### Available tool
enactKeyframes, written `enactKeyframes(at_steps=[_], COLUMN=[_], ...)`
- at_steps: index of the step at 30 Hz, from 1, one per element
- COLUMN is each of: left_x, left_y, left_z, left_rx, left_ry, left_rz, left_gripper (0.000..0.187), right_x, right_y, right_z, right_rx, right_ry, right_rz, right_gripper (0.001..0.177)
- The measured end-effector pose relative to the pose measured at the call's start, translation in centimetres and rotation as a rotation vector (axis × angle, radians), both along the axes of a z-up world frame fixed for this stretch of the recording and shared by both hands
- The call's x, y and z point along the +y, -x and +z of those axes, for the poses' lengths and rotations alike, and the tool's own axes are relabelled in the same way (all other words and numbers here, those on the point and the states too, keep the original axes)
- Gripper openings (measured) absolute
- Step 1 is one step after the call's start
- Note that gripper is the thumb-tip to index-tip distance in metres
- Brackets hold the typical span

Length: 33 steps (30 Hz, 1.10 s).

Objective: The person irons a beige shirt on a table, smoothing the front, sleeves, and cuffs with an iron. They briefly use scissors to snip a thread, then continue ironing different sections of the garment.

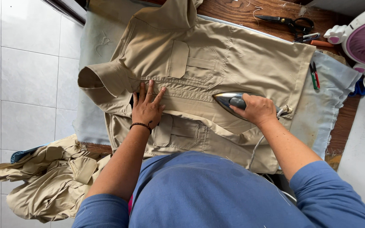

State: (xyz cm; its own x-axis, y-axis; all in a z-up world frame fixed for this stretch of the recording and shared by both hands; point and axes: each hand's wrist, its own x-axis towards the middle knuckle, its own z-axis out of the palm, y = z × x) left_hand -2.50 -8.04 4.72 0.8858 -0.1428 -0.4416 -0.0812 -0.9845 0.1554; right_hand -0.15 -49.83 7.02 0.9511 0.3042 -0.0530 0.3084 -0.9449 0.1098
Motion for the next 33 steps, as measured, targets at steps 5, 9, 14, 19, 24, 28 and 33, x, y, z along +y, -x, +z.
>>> enactKeyframes(at_steps=[5,9,14,19,24,28,33], left_x=[-2.2,-5.5,-7.8,-8.2,-8.6,-8.4,-8.3], left_y=[0.9,0.4,0.6,0.8,1.2,1.6,2.0], left_z=[-0.6,-1.5,-0.4,-0.6,-1.7,-1.6,-1.8], left_rx=[-0.334,-0.48,-0.403,-0.339,-0.337,-0.272,-0.26], left_ry=[0.068,0.284,0.241,0.211,0.209,0.215,0.216], left_rz=[-0.066,-0.234,-0.297,-0.305,-0.274,-0.27,-0.26], left_gripper=[0.054,0.048,0.045,0.052,0.054,0.054,0.054], right_x=[-0.1,-0.7,-0.3,-0.3,-0.1,-0.1,-0.4], right_y=[-0.1,0.2,0.2,0.2,0.0,0.1,0.1], right_z=[-0.5,-0.8,-0.6,-0.8,-0.6,-0.5,-0.8], right_rx=[0.007,-0.003,-0.01,-0.019,-0.013,-0.011,-0.005], right_ry=[0.0,0.01,-0.016,-0.006,-0.028,-0.026,-0.028], right_rz=[-0.045,-0.002,-0.035,-0.058,-0.073,-0.073,-0.076], right_gripper=[0.053,0.053,0.055,0.055,0.056,0.056,0.058])
